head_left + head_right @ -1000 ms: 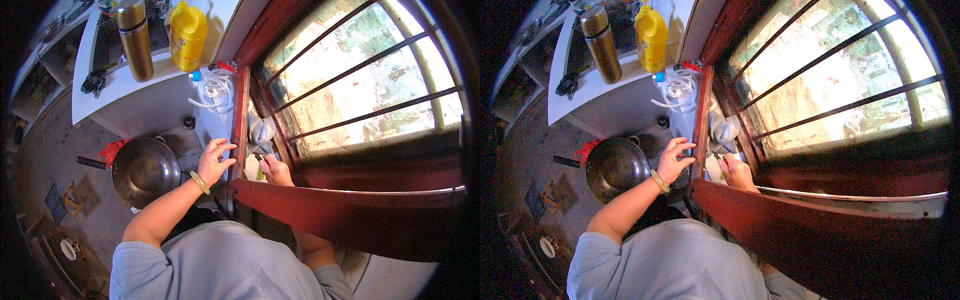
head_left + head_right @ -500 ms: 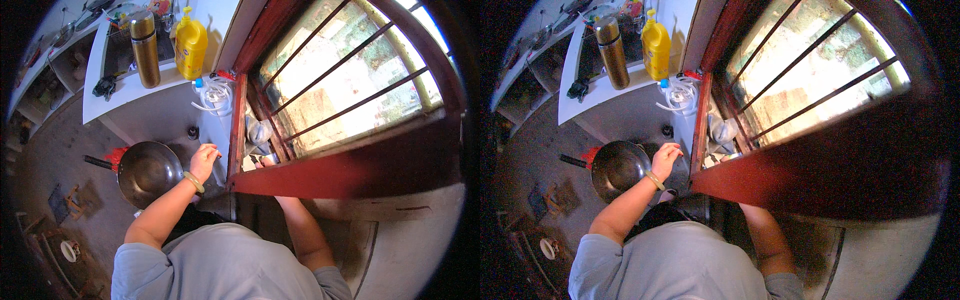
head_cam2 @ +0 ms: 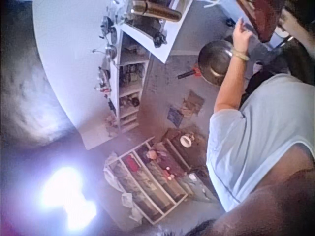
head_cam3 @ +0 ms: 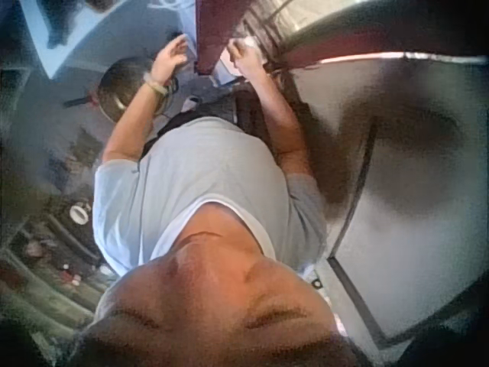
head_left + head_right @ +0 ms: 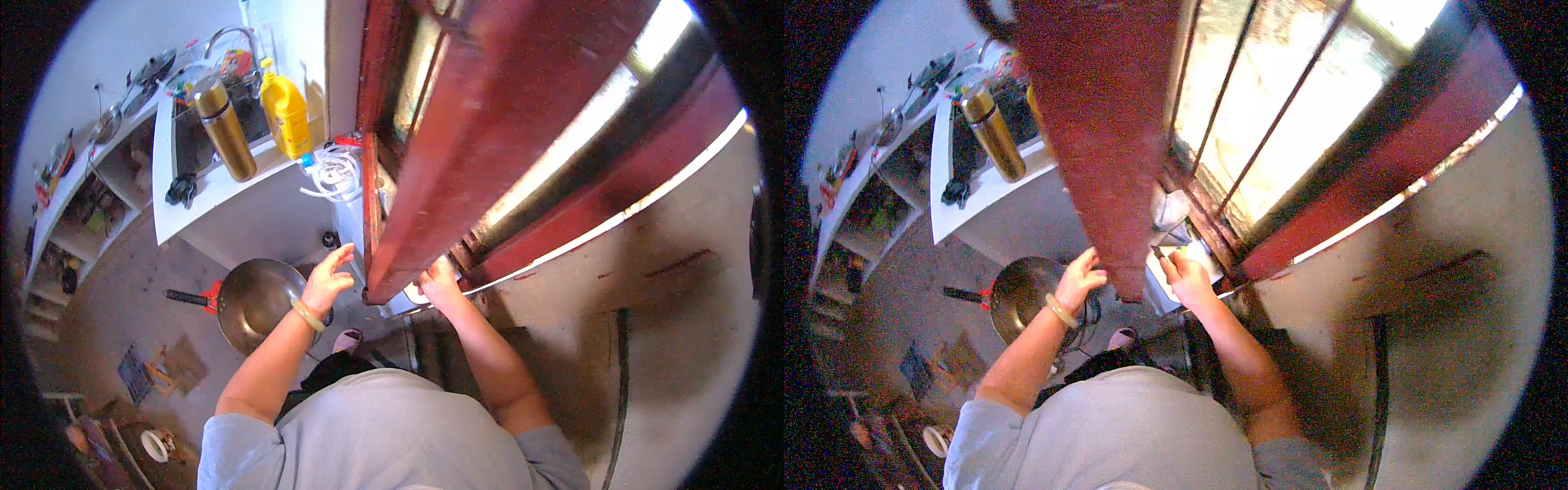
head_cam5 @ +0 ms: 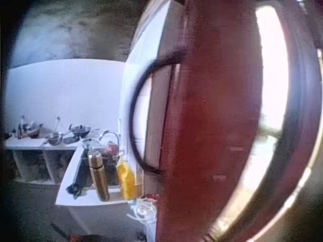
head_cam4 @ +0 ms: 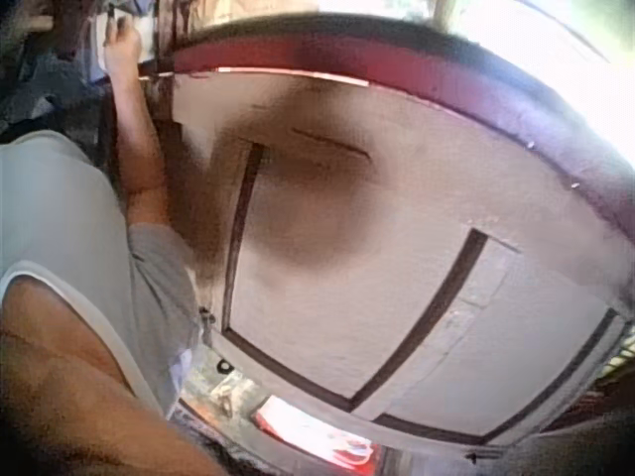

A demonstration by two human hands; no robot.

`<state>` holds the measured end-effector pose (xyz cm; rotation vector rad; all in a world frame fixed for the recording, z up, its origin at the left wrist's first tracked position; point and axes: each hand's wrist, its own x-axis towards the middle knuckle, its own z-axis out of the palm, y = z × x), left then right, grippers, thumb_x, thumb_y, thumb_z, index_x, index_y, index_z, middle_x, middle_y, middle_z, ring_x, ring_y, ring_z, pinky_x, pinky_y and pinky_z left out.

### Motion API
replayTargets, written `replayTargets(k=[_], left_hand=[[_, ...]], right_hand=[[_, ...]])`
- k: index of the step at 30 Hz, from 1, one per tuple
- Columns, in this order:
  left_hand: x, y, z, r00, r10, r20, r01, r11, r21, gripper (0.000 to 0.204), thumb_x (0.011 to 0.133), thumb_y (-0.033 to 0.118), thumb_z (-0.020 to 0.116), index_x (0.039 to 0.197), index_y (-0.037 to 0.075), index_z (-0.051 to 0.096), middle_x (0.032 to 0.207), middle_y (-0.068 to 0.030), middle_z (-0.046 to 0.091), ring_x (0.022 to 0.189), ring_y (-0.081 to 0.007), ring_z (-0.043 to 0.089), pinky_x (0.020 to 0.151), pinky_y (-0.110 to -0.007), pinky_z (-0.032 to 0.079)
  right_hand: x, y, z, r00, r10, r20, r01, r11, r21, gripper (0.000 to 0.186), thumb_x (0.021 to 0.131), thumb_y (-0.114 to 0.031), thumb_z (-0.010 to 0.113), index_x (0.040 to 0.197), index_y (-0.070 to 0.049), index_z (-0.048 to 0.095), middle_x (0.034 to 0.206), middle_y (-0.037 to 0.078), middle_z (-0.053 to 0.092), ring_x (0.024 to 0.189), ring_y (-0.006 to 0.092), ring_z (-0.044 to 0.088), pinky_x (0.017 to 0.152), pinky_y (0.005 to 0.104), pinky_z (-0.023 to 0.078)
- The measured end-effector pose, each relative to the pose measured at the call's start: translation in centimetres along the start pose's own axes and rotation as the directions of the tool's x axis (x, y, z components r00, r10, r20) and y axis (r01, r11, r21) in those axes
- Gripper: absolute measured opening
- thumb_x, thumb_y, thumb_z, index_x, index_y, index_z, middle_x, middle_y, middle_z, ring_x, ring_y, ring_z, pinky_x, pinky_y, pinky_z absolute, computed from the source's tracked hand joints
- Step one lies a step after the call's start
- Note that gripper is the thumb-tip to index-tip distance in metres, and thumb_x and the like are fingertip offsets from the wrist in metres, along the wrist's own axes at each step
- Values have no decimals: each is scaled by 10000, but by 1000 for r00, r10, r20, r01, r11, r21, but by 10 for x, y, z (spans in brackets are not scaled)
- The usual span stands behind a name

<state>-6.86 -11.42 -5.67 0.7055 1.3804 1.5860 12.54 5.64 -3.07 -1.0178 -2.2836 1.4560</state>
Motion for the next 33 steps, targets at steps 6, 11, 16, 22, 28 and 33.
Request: replayTargets(k=[6,11,16,22,28,33], left_hand=[[-29,4,22,979,-43,199,22,994,108,943,679,-41,775,1471,72,277,1429,-61,397,1354,-211,342,1079,-407,317],[-36,14,45,993,-28,118,18,997,81,849,680,32,842,1393,53,383,1257,-42,539,1201,-198,478,1036,-352,368],[-26,-1,46,989,129,67,-142,958,249,830,673,56,848,1374,32,403,1265,-56,523,1151,-192,499,1016,-358,392],[-21,9,62,998,-14,56,8,994,105,849,649,129,860,1358,42,399,1212,-43,531,1137,-198,508,1104,-390,301],[-9,6,50,984,63,167,-126,910,394,1018,601,46,863,1440,60,285,1224,-40,519,1127,-177,497,1035,-376,414],[-8,-13,33,964,183,191,-247,881,404,966,556,262,910,1365,61,421,1274,-69,519,1246,-259,432,1097,-464,325]], right_hand=[[1,13,11,999,47,-3,-46,995,85,299,936,-328,531,931,-32,575,766,165,653,699,296,648,660,389,494],[0,13,24,991,-115,-69,115,993,-13,268,906,-281,566,1002,-31,580,910,231,641,881,402,627,757,453,488],[11,21,27,983,-174,-56,171,984,-55,234,891,-260,578,979,-44,571,859,221,626,852,413,614,741,484,484],[34,12,15,979,-195,-59,175,953,-247,211,911,-252,539,892,-42,536,851,222,632,824,424,620,710,501,490],[75,-14,-4,948,-313,-52,271,883,-385,281,920,-308,530,895,-29,546,823,231,631,762,414,627,680,503,491],[112,-17,7,905,-425,0,388,826,-408,248,924,-264,531,875,-24,563,842,211,640,828,389,627,738,476,494]])
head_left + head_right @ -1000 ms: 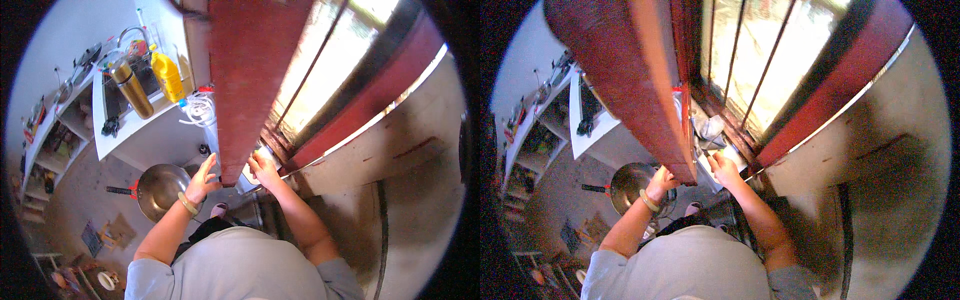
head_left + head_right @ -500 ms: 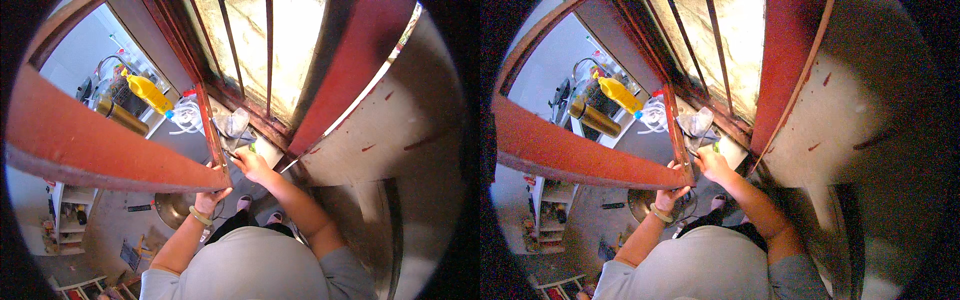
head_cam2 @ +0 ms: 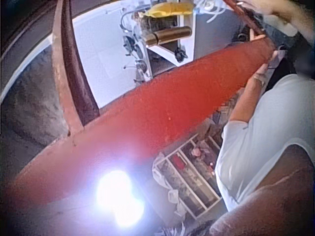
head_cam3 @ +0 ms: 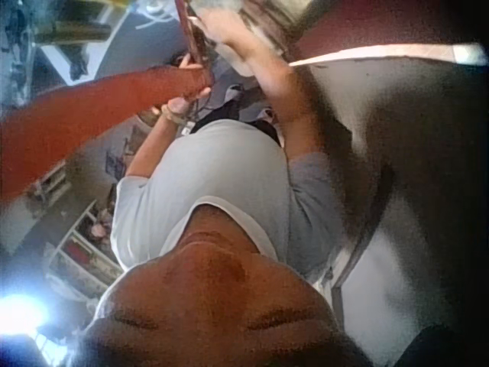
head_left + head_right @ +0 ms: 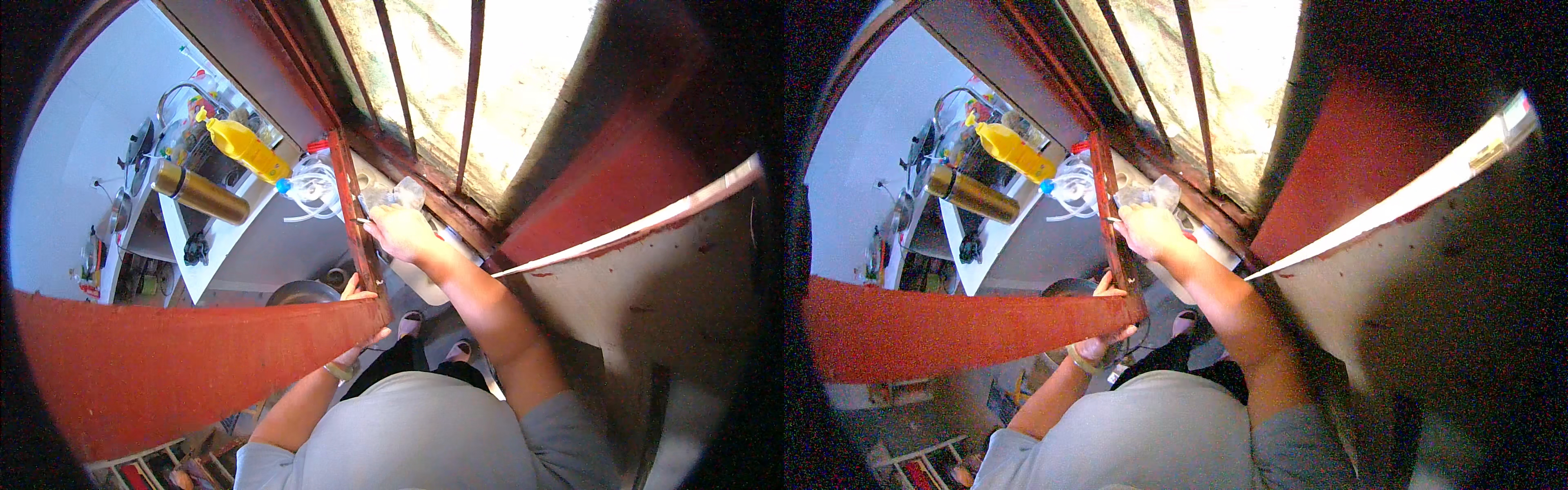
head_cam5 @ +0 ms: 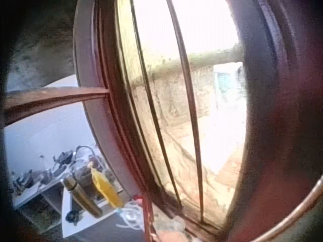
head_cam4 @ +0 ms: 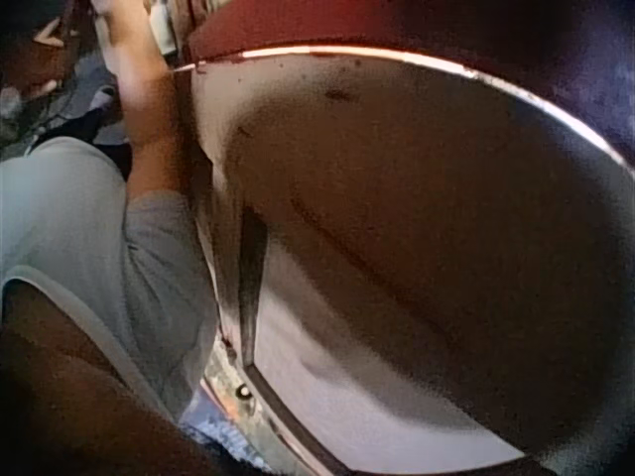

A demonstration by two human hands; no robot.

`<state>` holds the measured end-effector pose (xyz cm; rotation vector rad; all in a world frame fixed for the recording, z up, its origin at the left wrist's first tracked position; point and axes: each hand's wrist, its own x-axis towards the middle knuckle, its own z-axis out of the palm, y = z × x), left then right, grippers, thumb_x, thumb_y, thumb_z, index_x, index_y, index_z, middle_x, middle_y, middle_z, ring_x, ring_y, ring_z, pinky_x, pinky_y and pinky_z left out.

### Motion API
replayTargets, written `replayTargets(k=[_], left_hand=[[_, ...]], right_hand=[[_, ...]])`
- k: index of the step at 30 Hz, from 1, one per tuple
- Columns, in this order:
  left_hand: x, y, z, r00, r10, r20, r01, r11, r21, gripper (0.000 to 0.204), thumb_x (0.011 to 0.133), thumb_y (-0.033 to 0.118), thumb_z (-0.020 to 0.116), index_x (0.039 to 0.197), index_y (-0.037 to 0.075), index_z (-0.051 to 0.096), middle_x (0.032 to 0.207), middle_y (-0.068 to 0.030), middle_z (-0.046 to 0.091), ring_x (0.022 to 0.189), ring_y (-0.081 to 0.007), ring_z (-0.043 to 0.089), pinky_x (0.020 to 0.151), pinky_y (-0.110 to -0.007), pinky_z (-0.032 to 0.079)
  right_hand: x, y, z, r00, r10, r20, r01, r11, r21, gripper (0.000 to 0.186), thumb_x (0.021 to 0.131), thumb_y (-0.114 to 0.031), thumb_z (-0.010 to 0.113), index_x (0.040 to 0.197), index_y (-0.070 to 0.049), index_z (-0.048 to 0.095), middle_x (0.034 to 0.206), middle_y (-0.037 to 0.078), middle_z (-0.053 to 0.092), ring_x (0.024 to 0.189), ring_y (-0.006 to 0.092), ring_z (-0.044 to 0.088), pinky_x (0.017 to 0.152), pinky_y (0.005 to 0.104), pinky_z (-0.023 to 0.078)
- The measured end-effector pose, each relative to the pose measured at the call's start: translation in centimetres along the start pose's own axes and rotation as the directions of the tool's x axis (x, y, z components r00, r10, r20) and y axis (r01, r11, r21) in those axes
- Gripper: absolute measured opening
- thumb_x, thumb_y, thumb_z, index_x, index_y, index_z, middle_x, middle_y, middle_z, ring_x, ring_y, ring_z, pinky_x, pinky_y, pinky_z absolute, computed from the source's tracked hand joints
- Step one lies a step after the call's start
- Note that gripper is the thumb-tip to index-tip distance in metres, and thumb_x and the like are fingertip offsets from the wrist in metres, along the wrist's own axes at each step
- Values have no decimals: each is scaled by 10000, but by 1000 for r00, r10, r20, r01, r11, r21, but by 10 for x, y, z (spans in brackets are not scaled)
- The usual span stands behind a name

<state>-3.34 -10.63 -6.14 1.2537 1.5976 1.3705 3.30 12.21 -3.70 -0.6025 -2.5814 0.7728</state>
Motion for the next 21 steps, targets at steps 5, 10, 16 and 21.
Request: replayTargets(k=[5,10,16,21], left_hand=[[-3,-25,-5,991,136,0,-135,987,90,964,558,407,886,1338,66,433,1336,-117,468,1334,-340,351,1129,-487,240],[1,-25,-4,992,123,3,-123,992,14,959,579,353,883,1350,49,401,1300,-124,476,1329,-313,359,1138,-463,244],[-4,-19,1,998,-68,-19,57,938,-342,992,562,325,895,1356,7,392,1378,-172,406,1328,-301,370,1110,-447,305],[-5,-28,-4,998,-57,13,59,962,-267,1085,506,277,917,1387,29,333,1448,-142,321,1325,-283,349,1120,-450,278]], right_hand=[[16,17,12,999,40,-3,-39,989,141,276,913,-280,540,872,-16,609,854,203,656,836,385,639,766,475,505],[16,26,7,983,173,-53,-173,985,9,245,889,-246,560,831,-18,629,848,208,661,813,379,646,749,473,508],[38,20,4,968,250,13,-245,957,-157,245,891,-270,562,871,-33,617,847,195,659,815,376,649,745,470,508],[61,26,-5,994,111,9,-104,949,-297,214,856,-192,524,852,-40,675,869,163,694,719,318,696,648,431,554]])
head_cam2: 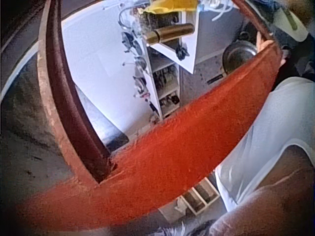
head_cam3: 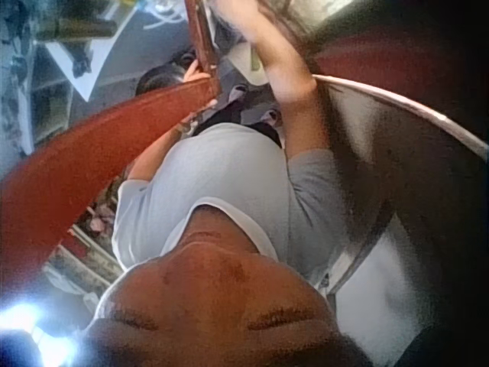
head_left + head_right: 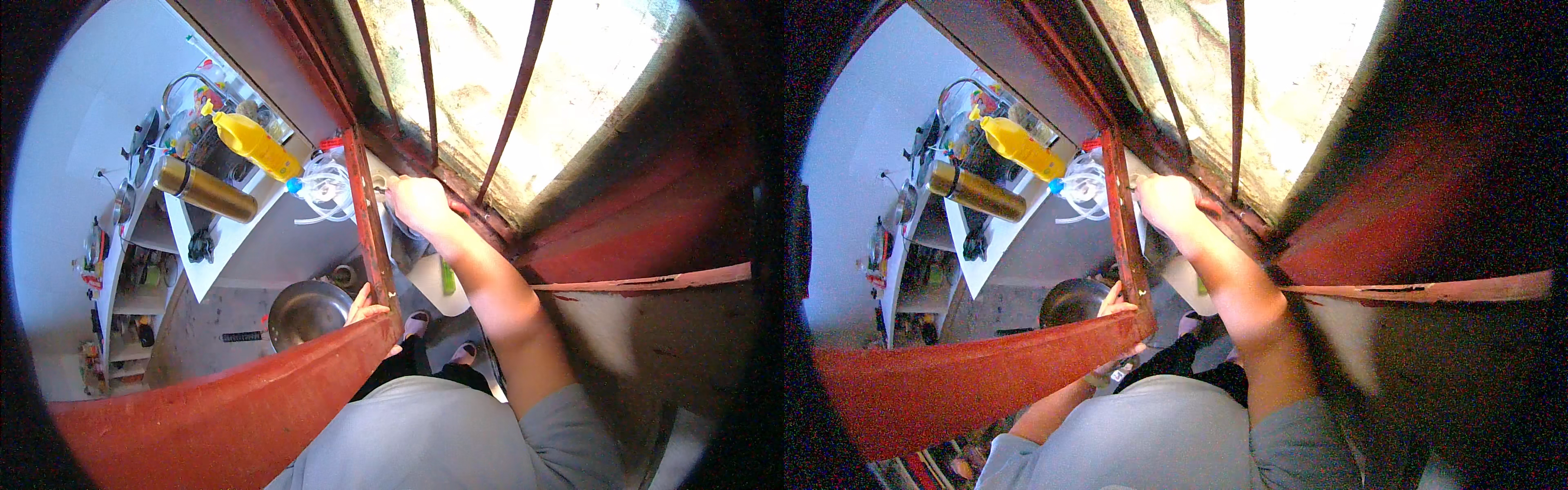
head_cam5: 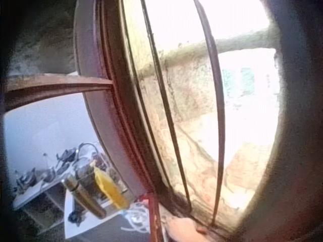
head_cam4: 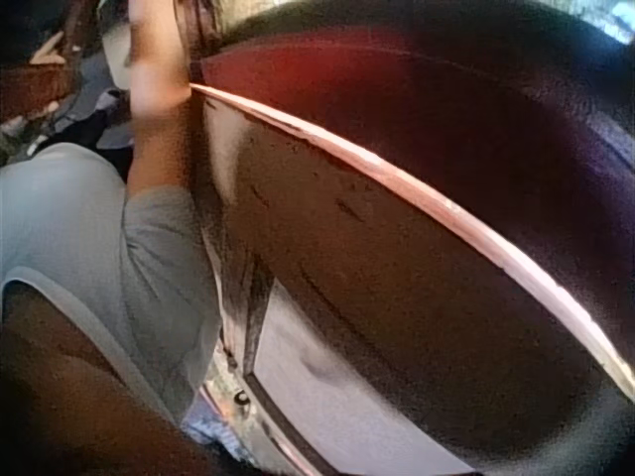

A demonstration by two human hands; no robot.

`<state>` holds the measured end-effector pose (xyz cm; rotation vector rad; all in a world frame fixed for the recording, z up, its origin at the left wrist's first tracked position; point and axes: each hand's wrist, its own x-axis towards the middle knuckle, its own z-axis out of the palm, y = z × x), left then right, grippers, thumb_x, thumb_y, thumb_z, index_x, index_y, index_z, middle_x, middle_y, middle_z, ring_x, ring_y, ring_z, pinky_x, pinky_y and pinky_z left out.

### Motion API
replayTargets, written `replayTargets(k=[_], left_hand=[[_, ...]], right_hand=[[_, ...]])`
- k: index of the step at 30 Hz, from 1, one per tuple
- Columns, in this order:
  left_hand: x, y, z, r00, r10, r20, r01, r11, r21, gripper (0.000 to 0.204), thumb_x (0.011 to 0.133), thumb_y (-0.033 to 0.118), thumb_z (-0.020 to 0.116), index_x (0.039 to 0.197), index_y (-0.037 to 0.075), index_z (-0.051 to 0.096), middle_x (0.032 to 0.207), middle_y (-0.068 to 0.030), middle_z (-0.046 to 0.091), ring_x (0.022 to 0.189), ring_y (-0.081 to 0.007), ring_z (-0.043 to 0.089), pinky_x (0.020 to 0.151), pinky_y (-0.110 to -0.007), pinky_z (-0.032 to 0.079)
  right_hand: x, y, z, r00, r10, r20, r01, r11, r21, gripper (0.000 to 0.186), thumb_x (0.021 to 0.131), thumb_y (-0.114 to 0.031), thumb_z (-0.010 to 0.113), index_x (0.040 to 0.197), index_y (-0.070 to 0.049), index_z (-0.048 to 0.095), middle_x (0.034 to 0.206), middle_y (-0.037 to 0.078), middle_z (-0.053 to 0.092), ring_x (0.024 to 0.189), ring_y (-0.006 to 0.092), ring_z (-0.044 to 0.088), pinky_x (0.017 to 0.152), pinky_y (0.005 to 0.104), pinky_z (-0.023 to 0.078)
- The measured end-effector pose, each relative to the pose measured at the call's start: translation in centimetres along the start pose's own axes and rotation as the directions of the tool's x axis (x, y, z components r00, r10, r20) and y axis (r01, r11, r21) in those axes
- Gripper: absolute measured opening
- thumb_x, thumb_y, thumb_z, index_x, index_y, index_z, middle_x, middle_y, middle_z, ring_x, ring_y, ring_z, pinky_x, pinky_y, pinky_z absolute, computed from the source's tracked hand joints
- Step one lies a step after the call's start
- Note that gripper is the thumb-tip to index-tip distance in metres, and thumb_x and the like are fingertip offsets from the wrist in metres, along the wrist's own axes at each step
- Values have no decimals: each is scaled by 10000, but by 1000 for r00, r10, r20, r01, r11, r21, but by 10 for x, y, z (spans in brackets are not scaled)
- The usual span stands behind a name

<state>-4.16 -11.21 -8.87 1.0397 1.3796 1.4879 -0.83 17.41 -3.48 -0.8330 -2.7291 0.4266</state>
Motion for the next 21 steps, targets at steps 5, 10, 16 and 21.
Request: replayTargets(k=[5,10,16,21], left_hand=[[9,13,-6,960,209,189,-266,893,364,1131,540,179,904,1459,75,253,1499,-81,264,1311,-267,349,1059,-460,370],[8,19,-2,980,144,136,-173,956,237,893,713,206,789,1446,177,279,1488,-65,291,1275,-297,392,936,-546,438],[5,22,5,992,-127,-2,127,990,-57,841,589,425,875,1253,50,521,1481,-220,301,1402,-365,249,1152,-471,183],[8,16,3,998,-57,39,60,995,-79,917,558,351,894,1305,29,471,1466,-171,331,1375,-332,302,1143,-450,227]], right_hand=[[12,-5,2,994,-104,37,106,993,-45,162,838,-144,515,870,-48,642,827,144,683,720,310,689,646,433,544],[21,-2,11,989,-151,-1,151,986,-70,117,818,-156,552,859,-76,627,804,133,675,704,310,680,624,430,538],[35,0,4,993,-114,32,117,984,-131,123,816,-159,559,877,-89,639,806,112,679,708,301,682,629,423,543],[46,1,14,988,-154,4,154,982,-114,125,816,-166,565,876,-86,640,796,116,678,723,298,684,635,419,544]])
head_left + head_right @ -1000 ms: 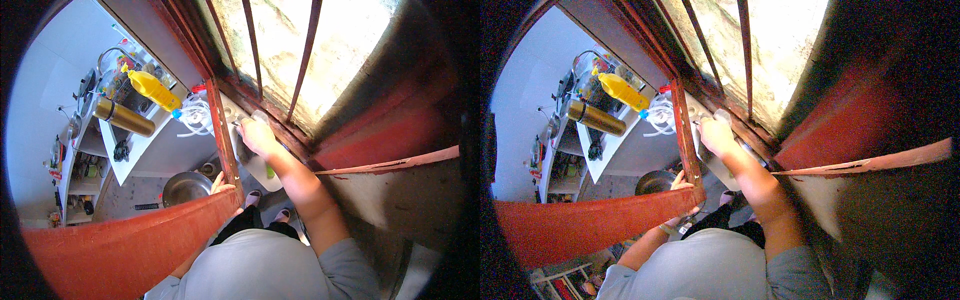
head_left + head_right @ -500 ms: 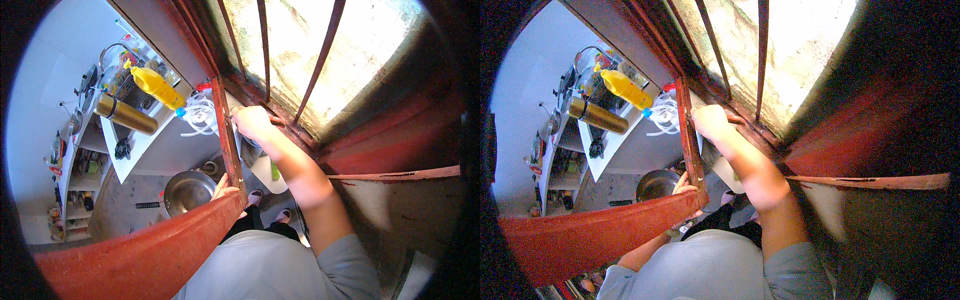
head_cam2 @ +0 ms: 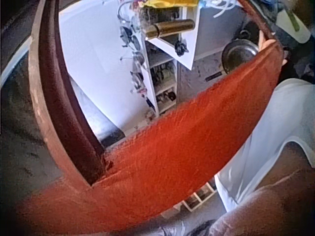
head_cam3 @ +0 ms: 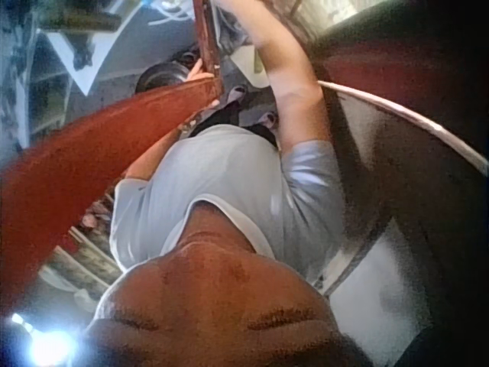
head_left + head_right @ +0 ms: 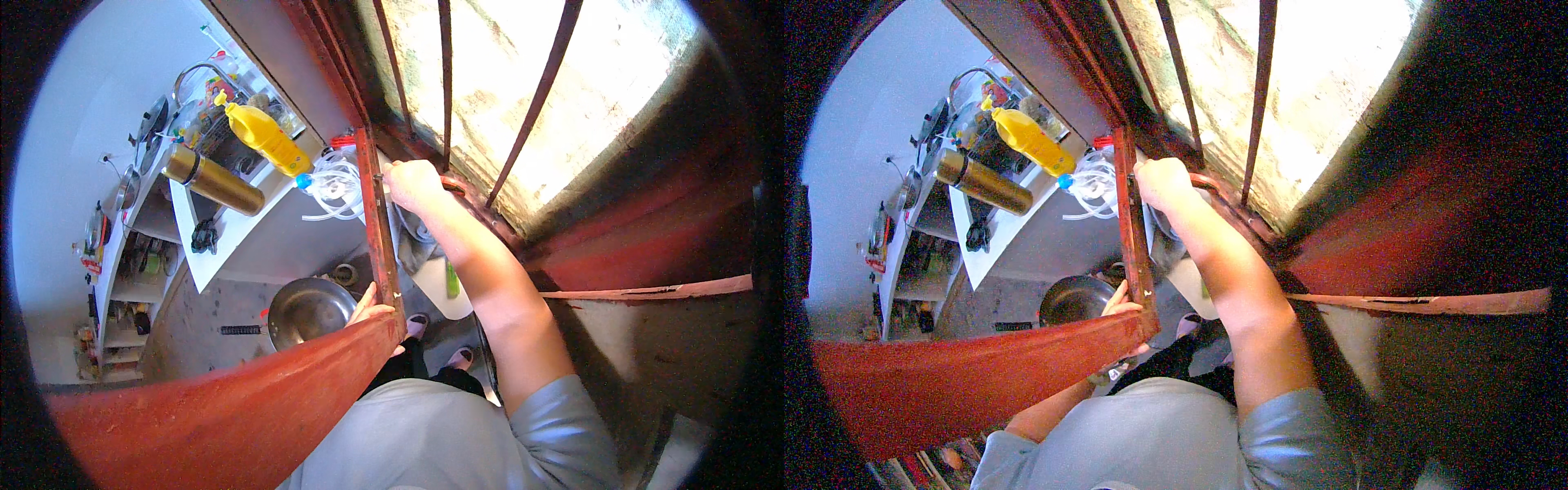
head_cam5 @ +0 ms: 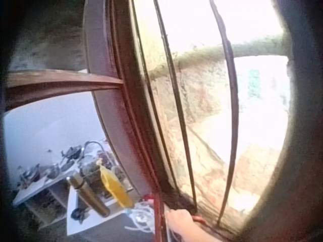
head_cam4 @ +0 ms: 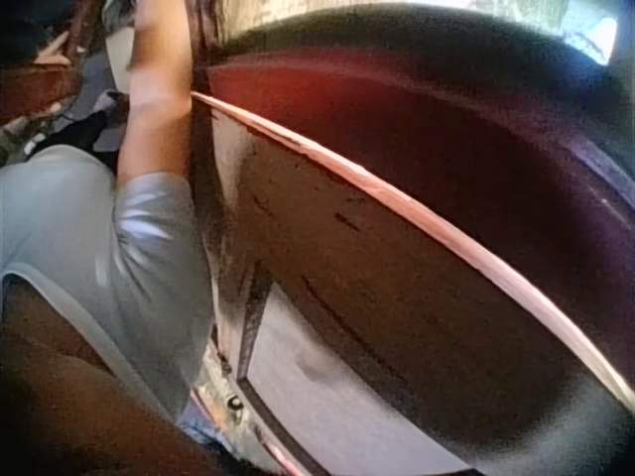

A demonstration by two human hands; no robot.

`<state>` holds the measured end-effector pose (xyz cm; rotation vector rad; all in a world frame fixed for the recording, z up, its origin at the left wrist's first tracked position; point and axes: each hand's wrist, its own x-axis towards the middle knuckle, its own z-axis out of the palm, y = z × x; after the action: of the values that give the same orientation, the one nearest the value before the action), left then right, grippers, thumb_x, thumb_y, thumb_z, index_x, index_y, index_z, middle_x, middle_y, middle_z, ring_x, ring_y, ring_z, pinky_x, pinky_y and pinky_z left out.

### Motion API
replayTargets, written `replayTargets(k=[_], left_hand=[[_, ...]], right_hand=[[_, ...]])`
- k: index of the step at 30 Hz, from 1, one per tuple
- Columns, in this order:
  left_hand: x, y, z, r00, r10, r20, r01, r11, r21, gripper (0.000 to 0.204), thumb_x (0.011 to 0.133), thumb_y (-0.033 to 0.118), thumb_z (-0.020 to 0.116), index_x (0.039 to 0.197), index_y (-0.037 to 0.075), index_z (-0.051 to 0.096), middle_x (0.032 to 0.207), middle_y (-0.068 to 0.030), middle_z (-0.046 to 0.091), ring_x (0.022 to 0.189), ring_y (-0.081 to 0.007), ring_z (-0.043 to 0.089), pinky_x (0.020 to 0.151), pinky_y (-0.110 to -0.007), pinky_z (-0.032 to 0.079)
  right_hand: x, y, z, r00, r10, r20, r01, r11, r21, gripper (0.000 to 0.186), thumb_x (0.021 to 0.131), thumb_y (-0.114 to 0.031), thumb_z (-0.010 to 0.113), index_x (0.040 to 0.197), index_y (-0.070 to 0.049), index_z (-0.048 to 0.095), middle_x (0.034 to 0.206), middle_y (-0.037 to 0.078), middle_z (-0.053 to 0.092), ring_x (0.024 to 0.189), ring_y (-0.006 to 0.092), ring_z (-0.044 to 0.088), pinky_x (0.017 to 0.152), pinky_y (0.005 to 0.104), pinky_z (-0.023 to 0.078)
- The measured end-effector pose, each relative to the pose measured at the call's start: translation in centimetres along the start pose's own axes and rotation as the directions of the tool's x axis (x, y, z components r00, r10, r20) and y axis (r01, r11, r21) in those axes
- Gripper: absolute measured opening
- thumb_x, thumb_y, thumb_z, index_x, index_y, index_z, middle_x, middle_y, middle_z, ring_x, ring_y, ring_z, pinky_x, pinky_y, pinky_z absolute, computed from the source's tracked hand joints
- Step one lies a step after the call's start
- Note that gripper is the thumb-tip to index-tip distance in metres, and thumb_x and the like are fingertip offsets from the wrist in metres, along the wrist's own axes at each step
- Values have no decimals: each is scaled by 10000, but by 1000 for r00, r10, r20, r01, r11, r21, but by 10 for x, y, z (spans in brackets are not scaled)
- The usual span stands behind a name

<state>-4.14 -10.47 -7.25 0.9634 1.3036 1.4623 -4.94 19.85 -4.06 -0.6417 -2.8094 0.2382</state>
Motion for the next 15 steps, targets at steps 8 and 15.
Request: replayTargets(k=[8,15], left_hand=[[5,-28,-17,989,-149,4,146,964,-222,893,643,272,822,1379,39,375,1306,-167,479,1176,-321,494,1026,-457,380],[22,-27,-21,807,-502,312,493,280,-824,417,982,340,471,1311,83,472,1017,-149,654,698,-295,673,591,-403,577]], right_hand=[[-1,-1,-13,994,-84,63,87,995,-39,152,824,-146,521,846,-69,650,811,123,698,748,287,692,667,417,539],[-20,-2,-10,980,-175,95,180,983,-45,145,828,-147,517,886,-67,622,776,134,678,710,308,680,628,427,535]])
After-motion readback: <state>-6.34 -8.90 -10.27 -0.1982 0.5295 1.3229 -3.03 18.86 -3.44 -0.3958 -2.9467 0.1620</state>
